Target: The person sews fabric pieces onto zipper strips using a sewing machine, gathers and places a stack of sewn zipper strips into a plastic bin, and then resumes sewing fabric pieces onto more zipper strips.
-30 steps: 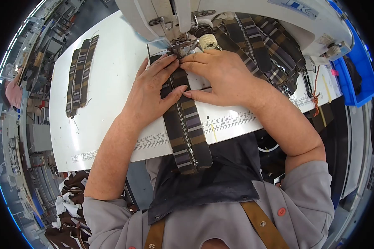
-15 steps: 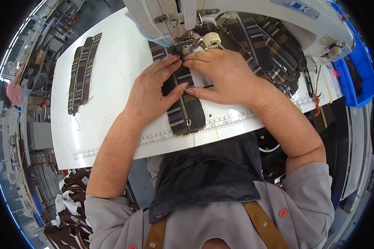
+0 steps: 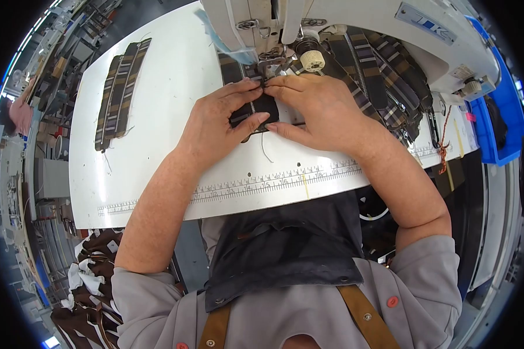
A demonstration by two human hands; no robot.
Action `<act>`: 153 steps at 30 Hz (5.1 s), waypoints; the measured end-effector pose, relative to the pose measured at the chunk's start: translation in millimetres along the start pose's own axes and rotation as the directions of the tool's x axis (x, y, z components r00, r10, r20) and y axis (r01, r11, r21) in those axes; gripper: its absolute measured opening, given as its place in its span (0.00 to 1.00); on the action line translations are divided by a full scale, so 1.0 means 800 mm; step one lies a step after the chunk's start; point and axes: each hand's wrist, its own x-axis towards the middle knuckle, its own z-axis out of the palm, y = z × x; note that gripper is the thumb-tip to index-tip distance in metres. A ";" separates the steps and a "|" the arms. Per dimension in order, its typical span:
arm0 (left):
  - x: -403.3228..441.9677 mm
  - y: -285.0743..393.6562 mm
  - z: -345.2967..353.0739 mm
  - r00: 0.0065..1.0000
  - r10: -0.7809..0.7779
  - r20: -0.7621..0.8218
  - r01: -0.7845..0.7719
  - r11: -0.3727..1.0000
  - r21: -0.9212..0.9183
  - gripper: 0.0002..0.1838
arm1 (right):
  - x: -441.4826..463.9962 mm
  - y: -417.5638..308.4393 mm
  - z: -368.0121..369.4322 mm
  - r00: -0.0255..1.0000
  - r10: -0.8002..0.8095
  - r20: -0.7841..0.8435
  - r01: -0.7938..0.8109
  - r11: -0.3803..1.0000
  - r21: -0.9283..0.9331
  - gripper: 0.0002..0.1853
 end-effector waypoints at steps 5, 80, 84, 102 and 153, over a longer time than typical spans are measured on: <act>0.003 -0.011 -0.001 1.000 0.017 0.010 -0.017 1.000 -0.014 0.20 | -0.001 0.000 0.001 1.000 -0.006 -0.004 0.006 1.000 0.006 0.27; 0.008 -0.005 0.005 0.993 0.119 0.024 -0.121 0.962 0.244 0.25 | -0.003 0.001 0.004 0.999 0.003 -0.050 -0.002 1.000 0.008 0.26; 0.007 -0.008 0.006 0.994 0.110 0.014 -0.110 0.973 0.202 0.25 | -0.003 0.001 0.004 0.998 -0.004 -0.058 0.004 1.000 -0.001 0.26; 0.006 -0.004 0.008 0.999 0.045 -0.016 -0.042 0.986 0.161 0.23 | -0.001 -0.001 0.003 1.000 0.022 -0.012 -0.022 1.000 -0.016 0.25; 0.005 0.017 -0.012 0.943 -0.311 0.117 0.290 0.598 -0.747 0.42 | -0.024 -0.075 -0.043 0.812 0.450 0.371 -0.572 0.490 0.658 0.13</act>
